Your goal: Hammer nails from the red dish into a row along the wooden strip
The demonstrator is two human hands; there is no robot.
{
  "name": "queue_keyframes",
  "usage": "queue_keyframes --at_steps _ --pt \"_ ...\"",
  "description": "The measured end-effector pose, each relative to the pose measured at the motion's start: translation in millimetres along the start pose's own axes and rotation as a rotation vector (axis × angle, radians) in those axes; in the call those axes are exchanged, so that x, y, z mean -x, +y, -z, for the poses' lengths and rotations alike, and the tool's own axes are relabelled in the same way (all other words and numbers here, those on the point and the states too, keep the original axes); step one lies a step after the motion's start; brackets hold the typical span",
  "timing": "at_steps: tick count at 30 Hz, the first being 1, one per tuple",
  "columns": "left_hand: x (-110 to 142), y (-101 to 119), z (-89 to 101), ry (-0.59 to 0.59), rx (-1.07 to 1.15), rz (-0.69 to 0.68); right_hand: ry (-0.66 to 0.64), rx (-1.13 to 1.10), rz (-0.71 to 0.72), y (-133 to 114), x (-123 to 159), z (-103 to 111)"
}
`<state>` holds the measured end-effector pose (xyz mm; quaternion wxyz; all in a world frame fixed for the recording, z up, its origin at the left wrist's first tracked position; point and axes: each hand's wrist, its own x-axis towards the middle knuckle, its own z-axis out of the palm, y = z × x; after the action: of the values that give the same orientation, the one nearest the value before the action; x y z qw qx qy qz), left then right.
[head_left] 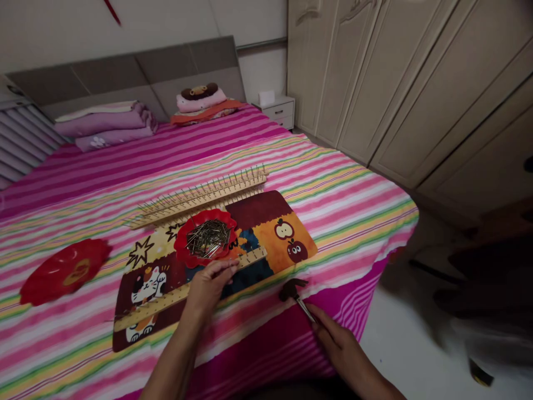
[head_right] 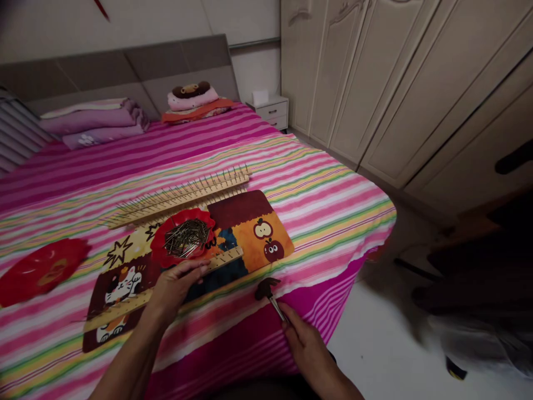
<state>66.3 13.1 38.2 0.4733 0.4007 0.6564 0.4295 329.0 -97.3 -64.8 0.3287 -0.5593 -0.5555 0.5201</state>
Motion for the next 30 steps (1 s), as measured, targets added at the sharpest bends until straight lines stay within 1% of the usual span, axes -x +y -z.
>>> queue_keyframes --at_steps 5,7,9,13,17,19,21,23,26,30 --pt "-2.7 -23.8 -18.8 0.193 0.096 -0.004 -0.007 -0.018 -0.013 -7.8 0.3 1.4" --pt "-3.8 -31.1 -23.7 0.249 0.073 -0.041 -0.01 -0.026 -0.015 -9.1 0.5 1.9" --pt "-4.7 -35.7 -26.9 0.287 -0.017 -0.077 -0.003 -0.02 -0.013 -9.7 0.6 2.3" --pt "-5.0 -36.1 -29.3 0.324 -0.234 -0.109 0.011 -0.011 -0.007 -9.8 0.1 2.0" --pt "-5.2 -36.0 -28.4 0.317 -0.304 -0.123 0.026 0.004 0.012 -7.5 0.0 0.9" --pt "-6.3 -39.4 -26.9 0.31 -0.344 -0.172 0.011 0.008 0.006 -7.1 1.5 0.7" --pt "-7.8 -44.4 -25.0 0.307 -0.39 -0.271 -0.005 0.007 -0.007 -10.8 3.8 0.8" --pt "-9.2 -49.0 -23.5 0.309 -0.424 -0.363 -0.012 0.001 -0.002 -21.9 5.5 1.3" --pt "-10.3 -52.5 -22.4 0.305 -0.475 -0.439 -0.024 0.0 0.068 -53.0 2.7 1.2" --pt "-9.4 -51.8 -22.4 0.305 -0.543 -0.483 -0.048 0.058 0.281 -101.1 -13.8 -4.4"
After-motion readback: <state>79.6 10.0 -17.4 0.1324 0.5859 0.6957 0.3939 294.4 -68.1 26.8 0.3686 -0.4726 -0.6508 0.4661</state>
